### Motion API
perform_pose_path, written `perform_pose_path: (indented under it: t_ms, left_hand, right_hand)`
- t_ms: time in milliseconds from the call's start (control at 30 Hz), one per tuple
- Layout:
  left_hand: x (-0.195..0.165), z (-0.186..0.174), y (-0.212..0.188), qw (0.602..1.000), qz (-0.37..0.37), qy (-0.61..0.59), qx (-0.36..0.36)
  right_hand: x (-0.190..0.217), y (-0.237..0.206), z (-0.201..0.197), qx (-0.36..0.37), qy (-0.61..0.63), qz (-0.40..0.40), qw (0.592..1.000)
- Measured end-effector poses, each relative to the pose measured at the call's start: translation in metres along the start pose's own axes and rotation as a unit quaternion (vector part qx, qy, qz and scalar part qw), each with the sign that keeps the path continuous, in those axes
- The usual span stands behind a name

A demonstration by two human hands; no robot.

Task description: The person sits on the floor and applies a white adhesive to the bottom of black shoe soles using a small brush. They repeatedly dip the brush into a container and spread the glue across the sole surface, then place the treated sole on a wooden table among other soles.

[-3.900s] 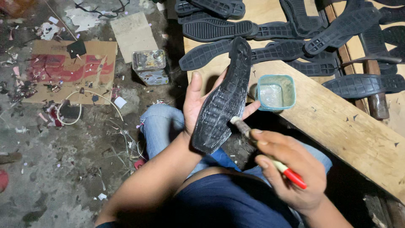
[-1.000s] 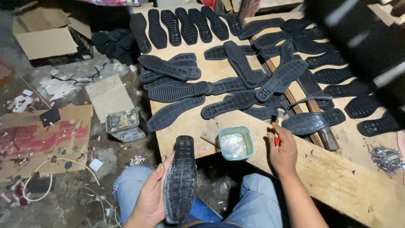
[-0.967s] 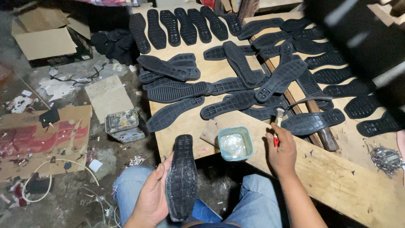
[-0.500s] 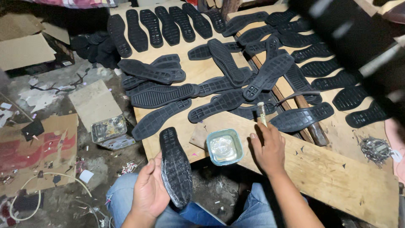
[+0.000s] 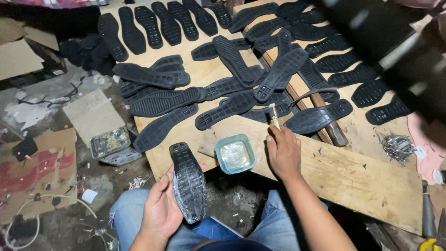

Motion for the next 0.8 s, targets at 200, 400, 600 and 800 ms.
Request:
perform_pose_path:
  t_ms: [200, 400, 600, 800]
  left_hand:
    - [0.001, -0.014, -0.008, 0.995, 0.013, 0.041, -0.094]
    - [-0.002, -0.013, -0.009, 0.993, 0.036, 0.077, -0.085]
    - [-0.008, -0.025, 0.006, 0.981, 0.039, 0.163, -0.095]
    - [-0.009, -0.058, 0.029, 0.969, 0.003, 0.234, -0.083]
  right_hand:
    - [-0.004, -0.002, 0.002, 0.009, -0.007, 0.008, 1.000]
    - [-0.010, -0.003, 0.007, 0.003, -0.025, -0.005, 1.000]
    - [-0.016, -0.005, 0.010, 0.008, -0.028, -0.005, 1.000]
    - [-0.016, -0.005, 0.009, 0.002, -0.038, -0.020, 0.999]
Point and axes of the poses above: each hand's wrist, its own y-axis towards the middle knuckle, its own z-axis out of the palm, x = y × z, the point moved 4 cm from there along y, towards the middle knuckle, and after that the axes turned 2 degrees about -z, right-handed, at the moved point
